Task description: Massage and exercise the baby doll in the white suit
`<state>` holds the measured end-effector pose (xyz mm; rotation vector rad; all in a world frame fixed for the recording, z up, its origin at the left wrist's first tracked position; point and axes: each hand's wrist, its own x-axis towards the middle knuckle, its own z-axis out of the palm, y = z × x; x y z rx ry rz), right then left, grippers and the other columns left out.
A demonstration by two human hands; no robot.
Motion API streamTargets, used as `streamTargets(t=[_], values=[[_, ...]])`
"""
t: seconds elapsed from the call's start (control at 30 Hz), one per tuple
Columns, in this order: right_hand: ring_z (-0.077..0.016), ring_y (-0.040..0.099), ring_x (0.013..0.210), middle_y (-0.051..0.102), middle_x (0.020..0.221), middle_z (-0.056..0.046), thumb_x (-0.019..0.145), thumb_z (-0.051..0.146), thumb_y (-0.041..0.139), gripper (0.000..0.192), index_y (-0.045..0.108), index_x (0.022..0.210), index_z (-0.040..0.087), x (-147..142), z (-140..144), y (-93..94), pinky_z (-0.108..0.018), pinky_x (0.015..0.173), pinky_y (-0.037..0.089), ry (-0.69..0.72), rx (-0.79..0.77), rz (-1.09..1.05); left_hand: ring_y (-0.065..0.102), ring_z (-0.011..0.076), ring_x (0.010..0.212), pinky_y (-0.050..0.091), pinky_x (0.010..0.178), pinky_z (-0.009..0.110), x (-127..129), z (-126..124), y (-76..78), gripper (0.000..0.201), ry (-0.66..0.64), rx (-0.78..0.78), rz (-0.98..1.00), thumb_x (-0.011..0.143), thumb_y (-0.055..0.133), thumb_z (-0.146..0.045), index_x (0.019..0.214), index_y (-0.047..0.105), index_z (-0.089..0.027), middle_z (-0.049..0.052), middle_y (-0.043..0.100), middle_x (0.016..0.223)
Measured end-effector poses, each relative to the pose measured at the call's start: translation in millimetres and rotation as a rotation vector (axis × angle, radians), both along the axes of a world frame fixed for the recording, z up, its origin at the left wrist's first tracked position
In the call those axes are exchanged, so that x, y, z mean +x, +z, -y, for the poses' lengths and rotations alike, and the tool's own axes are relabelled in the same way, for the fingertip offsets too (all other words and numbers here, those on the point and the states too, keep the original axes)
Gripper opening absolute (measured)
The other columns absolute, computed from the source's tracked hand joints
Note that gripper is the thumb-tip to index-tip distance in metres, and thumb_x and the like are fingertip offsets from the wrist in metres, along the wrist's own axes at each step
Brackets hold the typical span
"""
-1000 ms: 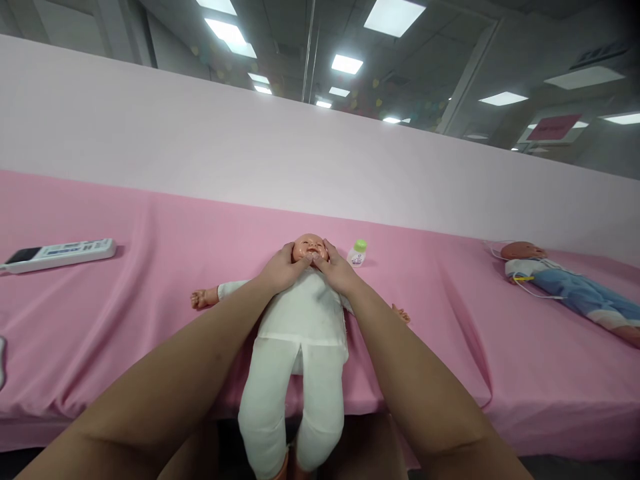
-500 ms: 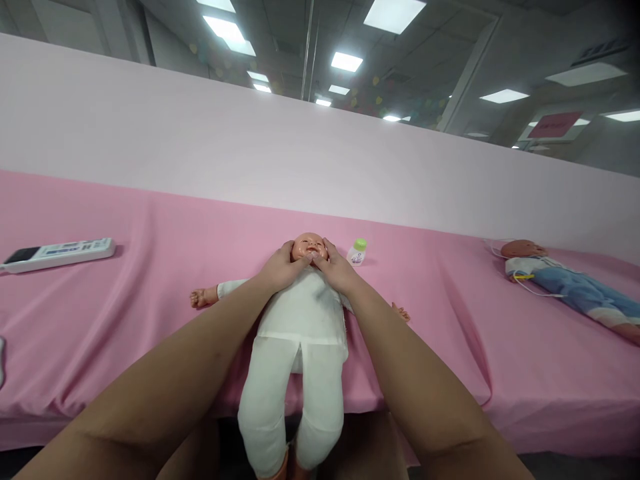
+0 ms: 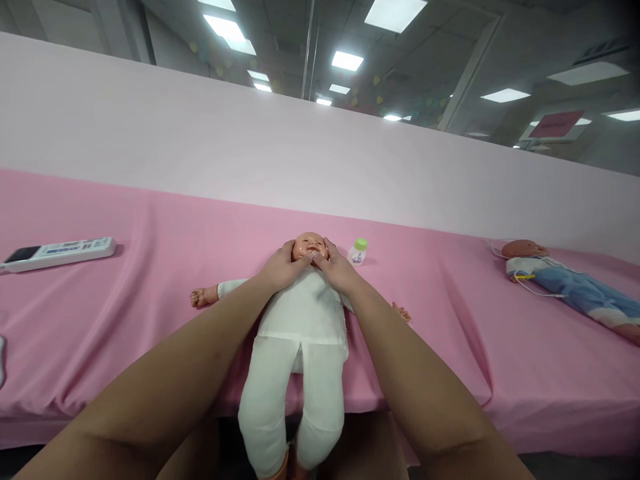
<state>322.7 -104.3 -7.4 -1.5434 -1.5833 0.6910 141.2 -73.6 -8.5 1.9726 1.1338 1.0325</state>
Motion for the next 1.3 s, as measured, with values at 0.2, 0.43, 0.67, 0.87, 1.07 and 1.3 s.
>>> streamTargets(t=[0.2,0.43,0.67,0.87,1.07,1.3], values=[[-0.0282,0.043,0.137,0.042,0.152,-0.009,0.085,0.069,0.052,0.090,0.020,0.157,0.025,0.8,-2.2,-2.5,-0.042,0.113,0.032,0.003,0.012,-0.002,0.063,0.0287,0.112,0.049,0.090,0.036,0.1,-0.6,-1.3,0.065,-0.006,0.011,0.007,0.081,0.054,-0.067,0.128,0.054,-0.023,0.009,0.066,0.127],[-0.0286,0.043,0.137,0.043,0.151,-0.009,0.085,0.069,0.052,0.090,0.020,0.157,0.025,-0.1,-1.3,-1.2,-0.043,0.113,0.032,-0.003,0.004,-0.009,0.063,0.0298,0.113,0.050,0.090,0.037,-0.9,-1.1,-1.9,0.065,-0.002,-0.003,0.003,0.080,0.056,-0.067,0.127,0.053,-0.022,0.010,0.066,0.127],[-0.0300,0.044,0.136,0.043,0.151,-0.009,0.086,0.068,0.052,0.089,0.018,0.157,0.026,-1.3,2.7,3.5,-0.045,0.113,0.032,-0.013,-0.022,0.022,0.062,0.0291,0.117,0.049,0.094,0.037,-2.8,-0.9,0.3,0.069,-0.032,-0.017,0.018,0.079,0.059,-0.064,0.132,0.051,-0.020,0.010,0.064,0.131],[-0.0303,0.043,0.136,0.042,0.152,-0.009,0.086,0.067,0.052,0.089,0.017,0.157,0.026,-1.5,3.4,4.1,-0.045,0.112,0.032,-0.016,-0.020,0.032,0.060,0.0286,0.120,0.049,0.095,0.036,-4.8,3.1,7.4,0.071,-0.073,-0.061,0.023,0.079,0.060,-0.064,0.133,0.049,-0.019,0.010,0.062,0.134],[-0.0299,0.044,0.136,0.042,0.151,-0.009,0.086,0.067,0.052,0.089,0.017,0.157,0.026,-1.2,2.4,2.8,-0.045,0.112,0.032,-0.015,-0.020,0.022,0.060,0.0291,0.120,0.049,0.096,0.037,-4.6,3.9,7.9,0.070,-0.079,-0.065,0.027,0.079,0.061,-0.062,0.134,0.050,-0.020,0.011,0.062,0.134],[-0.0298,0.043,0.136,0.042,0.152,-0.009,0.086,0.066,0.053,0.089,0.018,0.157,0.025,-2.0,2.8,4.3,-0.044,0.113,0.032,-0.016,-0.021,0.021,0.060,0.0284,0.119,0.049,0.097,0.036,-5.2,4.1,7.7,0.067,-0.082,-0.058,0.041,0.080,0.061,-0.059,0.132,0.051,-0.020,0.010,0.063,0.133]])
